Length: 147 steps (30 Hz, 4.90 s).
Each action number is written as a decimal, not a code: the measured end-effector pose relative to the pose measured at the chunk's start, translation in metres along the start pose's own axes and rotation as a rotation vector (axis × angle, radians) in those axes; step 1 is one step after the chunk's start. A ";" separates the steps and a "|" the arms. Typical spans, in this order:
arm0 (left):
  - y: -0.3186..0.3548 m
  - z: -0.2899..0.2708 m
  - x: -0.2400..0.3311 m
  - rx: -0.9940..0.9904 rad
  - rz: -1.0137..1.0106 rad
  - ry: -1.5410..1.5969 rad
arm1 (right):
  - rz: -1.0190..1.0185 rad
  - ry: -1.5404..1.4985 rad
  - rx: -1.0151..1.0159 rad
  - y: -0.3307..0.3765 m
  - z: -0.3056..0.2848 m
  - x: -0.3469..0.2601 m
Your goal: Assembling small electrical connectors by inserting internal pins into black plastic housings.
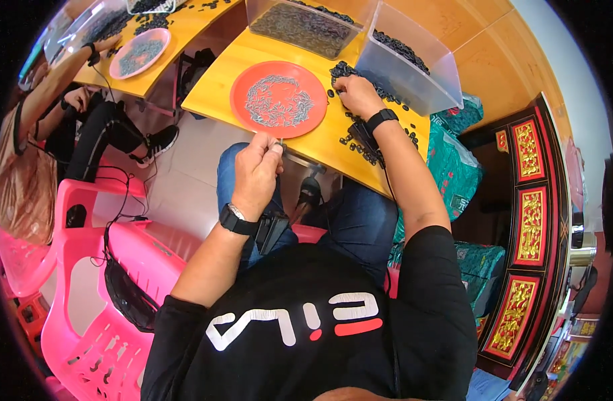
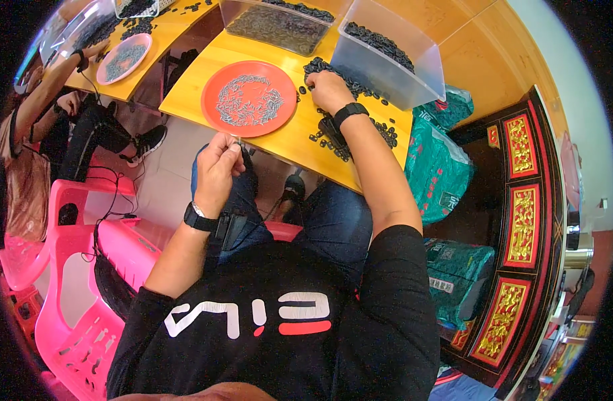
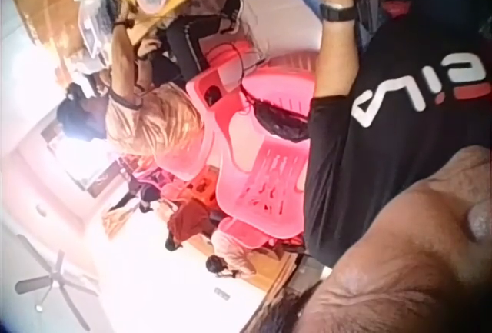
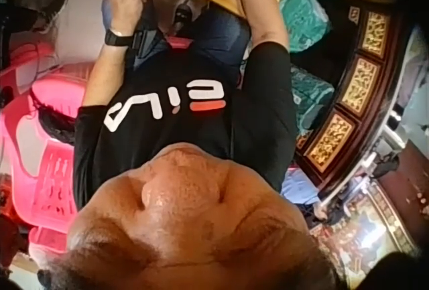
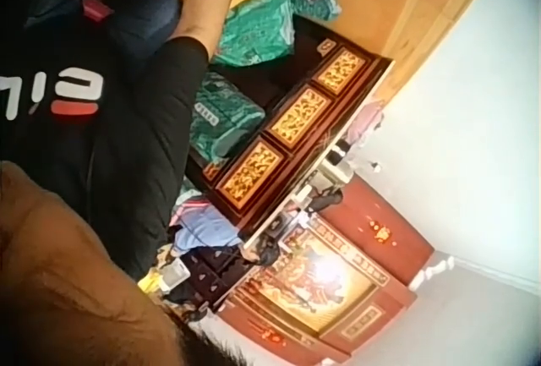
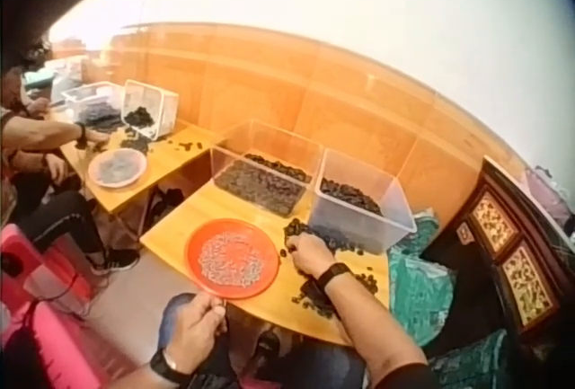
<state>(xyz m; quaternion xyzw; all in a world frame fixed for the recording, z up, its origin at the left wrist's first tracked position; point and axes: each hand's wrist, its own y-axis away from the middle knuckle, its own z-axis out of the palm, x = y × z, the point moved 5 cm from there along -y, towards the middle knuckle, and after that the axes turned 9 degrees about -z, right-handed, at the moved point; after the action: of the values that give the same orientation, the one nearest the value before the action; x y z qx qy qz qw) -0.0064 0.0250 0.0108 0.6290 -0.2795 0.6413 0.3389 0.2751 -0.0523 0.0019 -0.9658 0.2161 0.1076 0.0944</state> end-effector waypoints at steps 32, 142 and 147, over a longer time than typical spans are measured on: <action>0.001 0.005 -0.003 -0.044 -0.011 -0.007 | 0.180 -0.273 0.202 0.023 -0.027 0.008; 0.003 0.013 -0.017 -0.128 -0.112 0.005 | 0.009 -1.285 0.071 0.106 0.006 -0.151; 0.003 0.015 -0.014 -0.173 -0.061 0.033 | 0.058 -1.349 0.125 0.110 0.002 -0.152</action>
<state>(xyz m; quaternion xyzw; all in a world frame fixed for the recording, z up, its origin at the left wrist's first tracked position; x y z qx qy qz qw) 0.0003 0.0107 -0.0023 0.5949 -0.3090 0.6143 0.4162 0.0922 -0.0888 0.0225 -0.6738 0.1415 0.6765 0.2613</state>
